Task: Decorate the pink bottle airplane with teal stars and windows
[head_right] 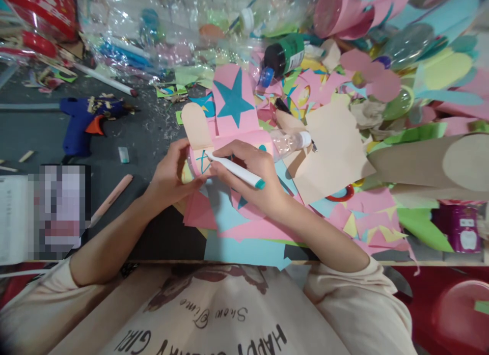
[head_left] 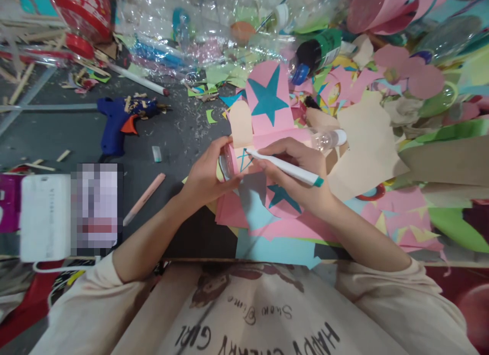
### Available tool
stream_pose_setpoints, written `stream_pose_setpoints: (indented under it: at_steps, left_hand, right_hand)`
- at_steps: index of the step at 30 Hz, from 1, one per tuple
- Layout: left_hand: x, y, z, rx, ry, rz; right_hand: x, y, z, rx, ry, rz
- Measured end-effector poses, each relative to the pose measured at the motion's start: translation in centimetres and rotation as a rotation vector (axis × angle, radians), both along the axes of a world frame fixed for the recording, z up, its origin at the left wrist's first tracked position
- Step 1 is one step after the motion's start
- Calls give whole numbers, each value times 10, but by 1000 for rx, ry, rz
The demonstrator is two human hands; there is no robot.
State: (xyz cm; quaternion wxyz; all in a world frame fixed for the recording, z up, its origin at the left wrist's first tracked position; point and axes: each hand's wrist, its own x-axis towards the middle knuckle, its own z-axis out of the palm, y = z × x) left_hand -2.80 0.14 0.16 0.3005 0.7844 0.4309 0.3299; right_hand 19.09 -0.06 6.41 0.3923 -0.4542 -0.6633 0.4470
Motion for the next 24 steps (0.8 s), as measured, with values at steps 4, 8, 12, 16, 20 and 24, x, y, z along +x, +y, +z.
stream_pose_setpoints:
  at_steps: [4,8,12,16,20,24]
  left_hand:
    - [0,0,1,-22,21,34]
    - [0,1,1,-46,25,39]
    - [0,1,1,-74,15,48]
    - [1,0,1,-78,11,55]
    - [2,0,-1,-87,-24,50]
    - [2,0,-5,-102,-31,58]
  right_hand:
    - [3,-1,2,-3,36,30]
    - [5,-2,3,-15,16,25]
    - [5,-3,4,20,10,25]
    - [5,-2,3,85,-33,50]
    - [4,1,3,191,-71,85]
    - [3,2,4,254,-83,98]
